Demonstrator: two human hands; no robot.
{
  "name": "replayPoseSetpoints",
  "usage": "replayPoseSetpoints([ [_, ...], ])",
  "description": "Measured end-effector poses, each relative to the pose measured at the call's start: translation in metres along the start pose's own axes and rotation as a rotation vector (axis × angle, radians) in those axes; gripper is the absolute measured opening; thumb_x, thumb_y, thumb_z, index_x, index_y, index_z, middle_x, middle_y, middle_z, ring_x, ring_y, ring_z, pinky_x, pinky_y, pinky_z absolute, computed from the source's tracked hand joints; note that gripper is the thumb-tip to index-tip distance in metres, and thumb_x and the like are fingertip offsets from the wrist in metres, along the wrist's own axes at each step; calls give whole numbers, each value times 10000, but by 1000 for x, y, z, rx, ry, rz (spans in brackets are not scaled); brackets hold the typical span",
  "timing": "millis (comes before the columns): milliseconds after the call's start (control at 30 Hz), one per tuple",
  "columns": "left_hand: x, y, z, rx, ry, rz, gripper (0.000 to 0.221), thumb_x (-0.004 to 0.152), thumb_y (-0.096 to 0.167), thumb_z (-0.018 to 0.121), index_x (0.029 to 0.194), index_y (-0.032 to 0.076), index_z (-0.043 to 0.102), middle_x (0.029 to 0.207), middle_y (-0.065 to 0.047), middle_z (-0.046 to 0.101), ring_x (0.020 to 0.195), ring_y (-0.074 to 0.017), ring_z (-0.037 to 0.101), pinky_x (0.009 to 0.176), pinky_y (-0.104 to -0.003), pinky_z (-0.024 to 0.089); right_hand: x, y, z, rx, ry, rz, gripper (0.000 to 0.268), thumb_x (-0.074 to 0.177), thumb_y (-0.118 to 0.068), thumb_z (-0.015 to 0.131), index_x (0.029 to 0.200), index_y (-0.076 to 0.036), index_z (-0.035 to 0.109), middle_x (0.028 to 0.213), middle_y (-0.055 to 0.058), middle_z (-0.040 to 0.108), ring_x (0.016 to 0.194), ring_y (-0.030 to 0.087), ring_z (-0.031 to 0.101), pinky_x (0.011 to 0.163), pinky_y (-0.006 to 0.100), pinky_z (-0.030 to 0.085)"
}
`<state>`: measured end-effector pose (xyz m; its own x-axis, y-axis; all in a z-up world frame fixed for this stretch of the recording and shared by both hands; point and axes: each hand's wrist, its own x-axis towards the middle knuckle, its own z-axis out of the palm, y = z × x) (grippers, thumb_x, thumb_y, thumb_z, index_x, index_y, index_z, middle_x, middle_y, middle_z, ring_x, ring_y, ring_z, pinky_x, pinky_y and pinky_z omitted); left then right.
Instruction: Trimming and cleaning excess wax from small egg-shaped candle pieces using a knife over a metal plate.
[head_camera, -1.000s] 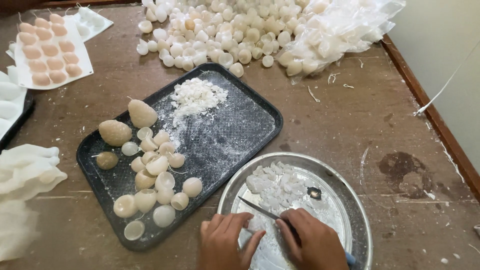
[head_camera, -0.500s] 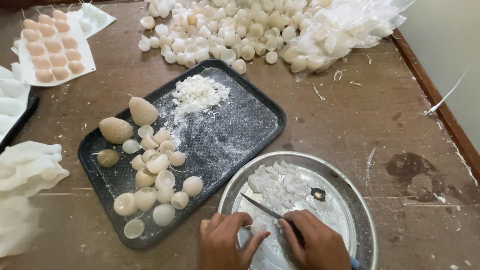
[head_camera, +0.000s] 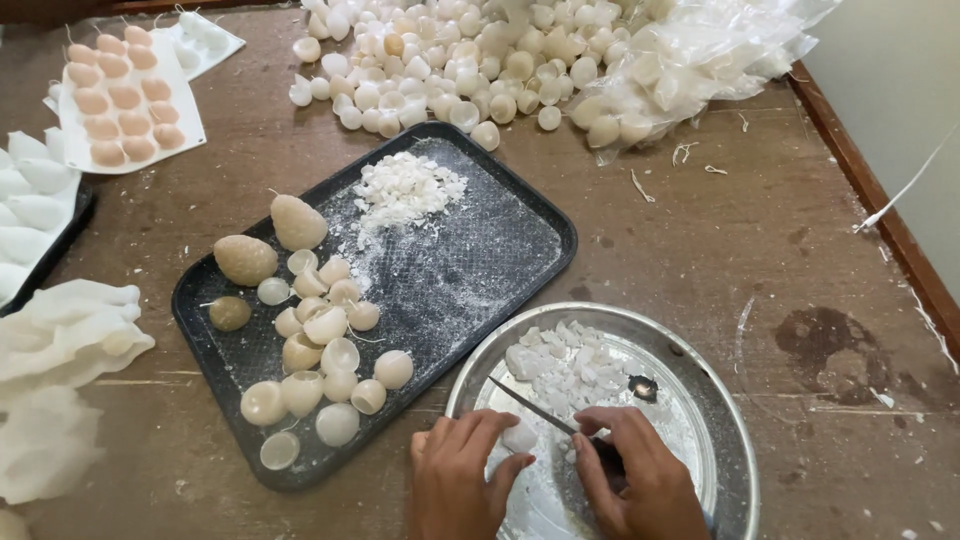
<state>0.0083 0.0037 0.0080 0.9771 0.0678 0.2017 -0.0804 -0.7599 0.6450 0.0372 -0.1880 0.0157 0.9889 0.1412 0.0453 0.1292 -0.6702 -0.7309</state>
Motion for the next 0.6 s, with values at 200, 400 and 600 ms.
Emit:
replayPoseSetpoints([
  [200,-1,-5,6,-11,-22,-74,255,894,302,740,1072,120,762,958,-49,769,873,-205,689,837,-420,417,-2,5,3,11,3,-56,250,819,-144,733,1067,-125,709,979,87,756,786,182,826,685,331,676],
  [400,-5,-5,12,-41,95,-49,206,883,277,735,990,108,789,964,-45,768,907,-222,685,846,-423,411,-5,14,5,40,64,-219,216,840,-118,736,1053,-104,709,956,90,761,824,192,830,682,318,674],
  [600,-10,-12,18,-36,94,-83,249,861,260,755,1061,113,769,1054,-34,738,989,-224,665,874,-434,404,-3,-11,-5,6,-66,-60,392,823,-118,718,1214,-151,701,1044,81,770,742,176,833,591,317,674],
])
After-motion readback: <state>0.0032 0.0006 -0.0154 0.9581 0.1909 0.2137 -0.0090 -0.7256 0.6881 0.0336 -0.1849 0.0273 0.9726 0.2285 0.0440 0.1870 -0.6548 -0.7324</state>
